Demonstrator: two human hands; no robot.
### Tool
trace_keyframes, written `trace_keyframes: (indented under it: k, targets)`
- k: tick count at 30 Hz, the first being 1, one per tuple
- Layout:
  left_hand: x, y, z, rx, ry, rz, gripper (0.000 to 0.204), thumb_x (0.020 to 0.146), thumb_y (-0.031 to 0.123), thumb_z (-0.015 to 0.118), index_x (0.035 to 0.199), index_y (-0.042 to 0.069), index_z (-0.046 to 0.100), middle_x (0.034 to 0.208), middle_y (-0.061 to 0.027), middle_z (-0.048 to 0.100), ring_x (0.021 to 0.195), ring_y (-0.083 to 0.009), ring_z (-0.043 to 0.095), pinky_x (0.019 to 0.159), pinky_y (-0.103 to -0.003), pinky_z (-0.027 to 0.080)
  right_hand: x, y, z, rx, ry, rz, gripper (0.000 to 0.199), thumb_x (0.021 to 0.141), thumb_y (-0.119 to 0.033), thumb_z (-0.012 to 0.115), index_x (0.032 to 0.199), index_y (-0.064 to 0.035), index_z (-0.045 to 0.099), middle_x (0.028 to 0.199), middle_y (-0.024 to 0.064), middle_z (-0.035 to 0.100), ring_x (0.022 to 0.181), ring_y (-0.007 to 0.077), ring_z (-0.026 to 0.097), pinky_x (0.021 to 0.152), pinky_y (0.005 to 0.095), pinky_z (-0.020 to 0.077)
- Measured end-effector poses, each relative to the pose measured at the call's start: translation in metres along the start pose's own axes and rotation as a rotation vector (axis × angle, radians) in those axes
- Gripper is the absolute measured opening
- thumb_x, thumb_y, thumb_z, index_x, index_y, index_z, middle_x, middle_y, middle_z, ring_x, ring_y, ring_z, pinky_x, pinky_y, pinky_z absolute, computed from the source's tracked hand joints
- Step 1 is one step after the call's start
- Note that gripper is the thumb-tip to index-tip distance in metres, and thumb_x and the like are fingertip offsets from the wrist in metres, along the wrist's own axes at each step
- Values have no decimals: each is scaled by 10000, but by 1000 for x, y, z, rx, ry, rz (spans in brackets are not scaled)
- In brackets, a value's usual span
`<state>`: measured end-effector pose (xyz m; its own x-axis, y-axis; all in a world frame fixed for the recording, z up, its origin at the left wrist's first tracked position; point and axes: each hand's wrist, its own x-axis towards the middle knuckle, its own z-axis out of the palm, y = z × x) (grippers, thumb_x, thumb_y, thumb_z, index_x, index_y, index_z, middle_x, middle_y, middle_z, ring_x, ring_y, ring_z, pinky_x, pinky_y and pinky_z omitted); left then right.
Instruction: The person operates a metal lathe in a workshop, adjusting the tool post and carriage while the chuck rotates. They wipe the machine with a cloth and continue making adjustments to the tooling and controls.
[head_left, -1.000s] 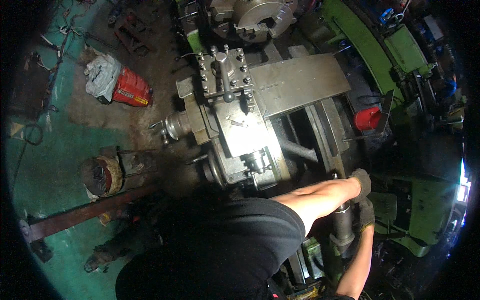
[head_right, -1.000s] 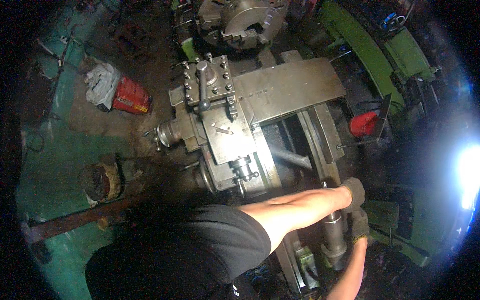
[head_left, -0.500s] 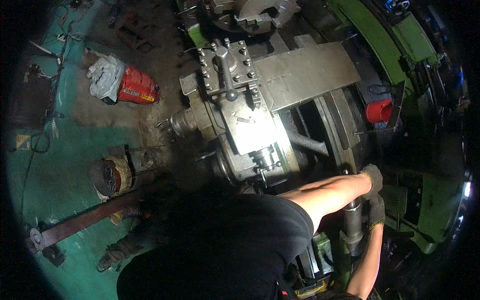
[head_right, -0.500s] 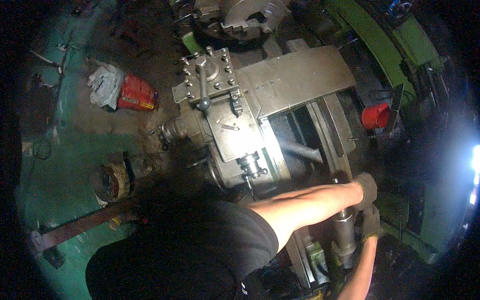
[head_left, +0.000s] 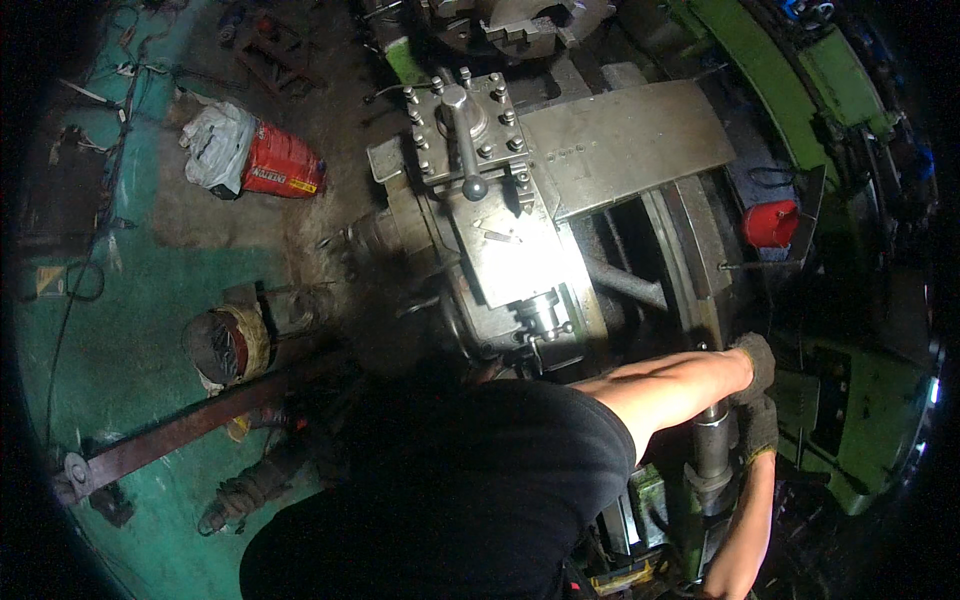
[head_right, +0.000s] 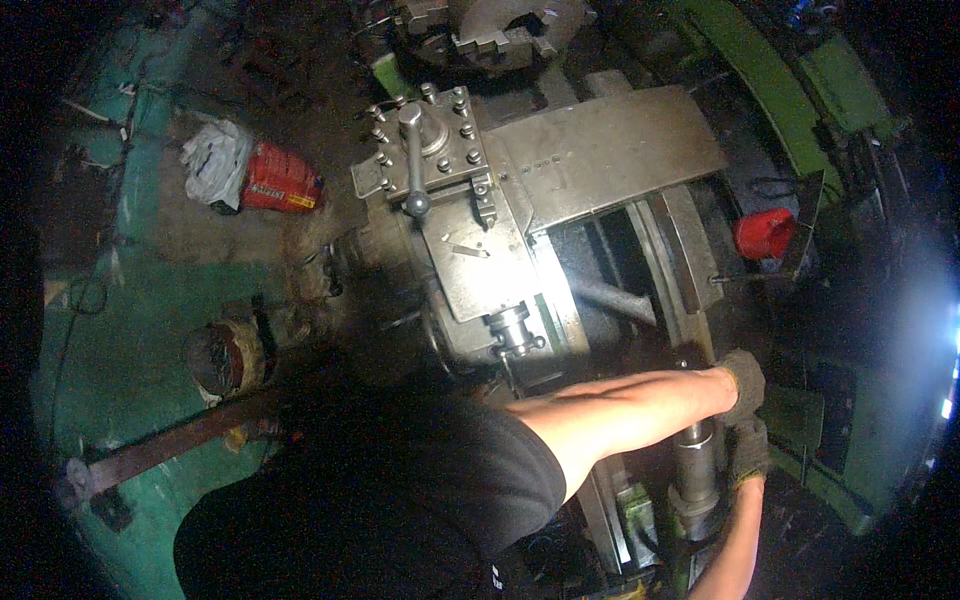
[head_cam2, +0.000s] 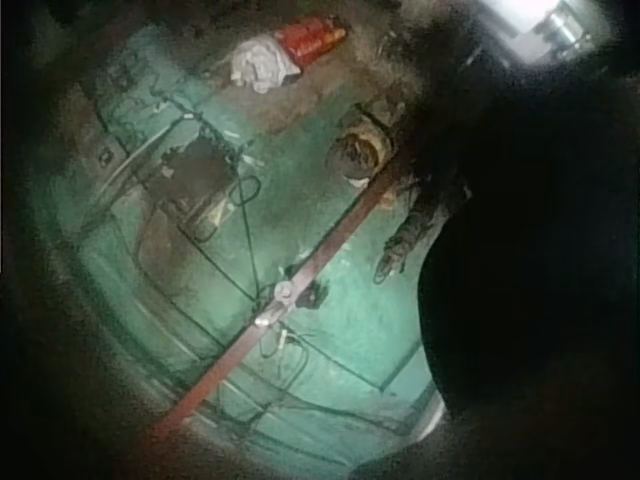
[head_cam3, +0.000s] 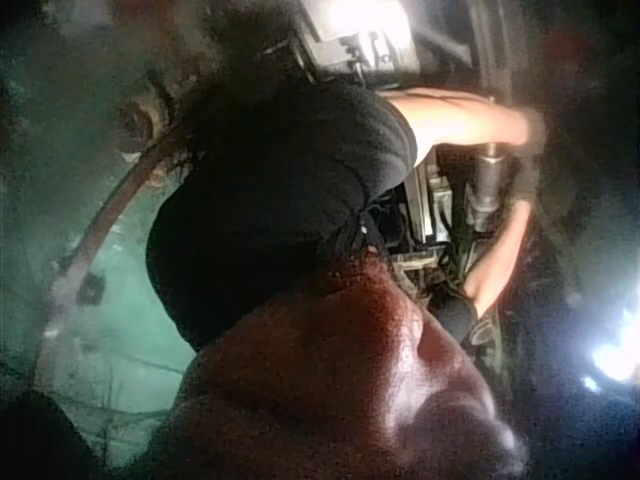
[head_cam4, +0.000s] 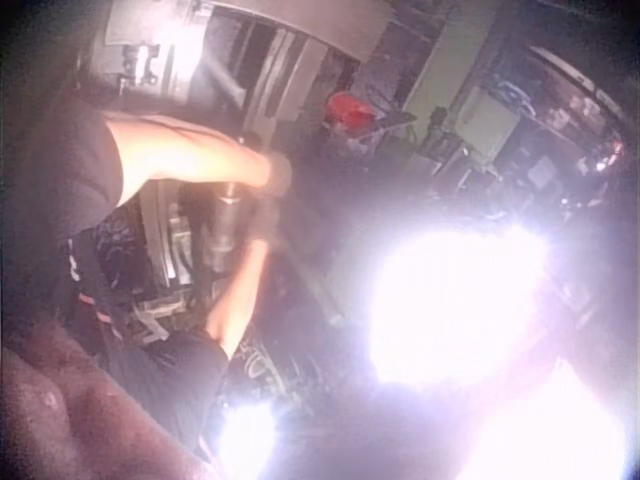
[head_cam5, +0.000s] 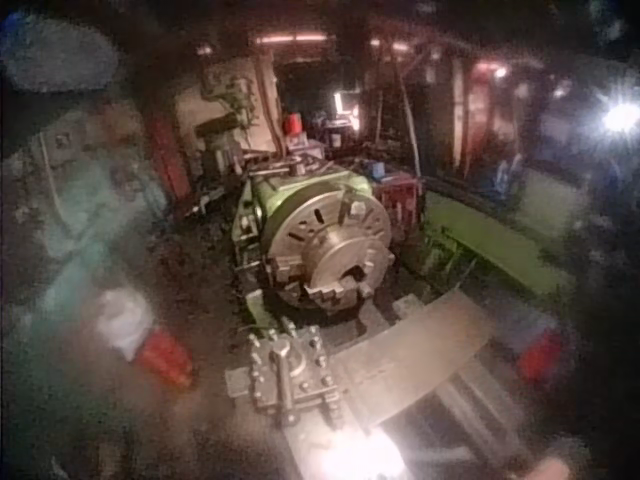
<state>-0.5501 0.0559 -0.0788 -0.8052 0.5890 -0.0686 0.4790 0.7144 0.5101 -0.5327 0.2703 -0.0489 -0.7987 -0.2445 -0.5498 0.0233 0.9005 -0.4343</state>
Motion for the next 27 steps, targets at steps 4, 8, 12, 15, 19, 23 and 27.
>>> trace_keyframes:
  k: [4,8,12,15,19,23,27]
  targets:
    - [1,22,3,8,-70,64,330,864,373,761,1120,203,880,1126,-56,841,1065,-299,794,825,-490,608,-28,25,11,36,81,49,512,1017,-351,646,1404,-17,662,1209,100,720,1057,235,633,958,393,519]
    - [-16,3,-19,21,-31,-4,338,881,402,751,1109,190,883,1113,-63,844,1058,-298,798,822,-490,607,2,16,7,413,31,67,523,1007,-332,694,1417,-9,661,1216,94,730,1086,240,646,953,383,523]
    - [-24,3,-26,-38,24,-52,422,878,430,758,1196,166,843,1247,-108,787,1196,-324,730,930,-500,575,-27,-63,18,541,31,-1,409,998,-299,717,1311,-37,738,1182,43,732,1024,175,637,898,350,516]
    - [-79,24,-65,-128,401,-76,458,854,418,767,1195,114,798,1262,-145,715,1245,-338,649,997,-507,522,5,6,14,445,81,-136,378,998,-307,719,1263,-39,746,1086,22,719,930,162,601,815,342,497]
    - [-205,35,-99,-382,929,11,270,913,287,682,1055,61,723,1085,-175,662,1058,-401,646,969,-551,512,9,0,26,482,75,-91,354,1028,-327,712,1221,-31,730,994,4,688,889,138,566,775,332,477]
    - [-337,10,-53,-413,893,-31,269,896,152,729,1141,40,734,1154,-163,732,1123,-375,685,1002,-512,539,23,-5,26,196,57,-178,431,1052,-344,710,1308,3,698,1188,93,735,999,191,642,914,379,527]
    - [-435,-19,-44,-109,743,-365,215,986,221,651,1079,64,764,1073,-167,743,1053,-380,694,953,-511,552,75,115,-12,118,438,-218,408,1050,-371,727,1236,-7,720,1046,72,715,959,211,621,904,386,503]
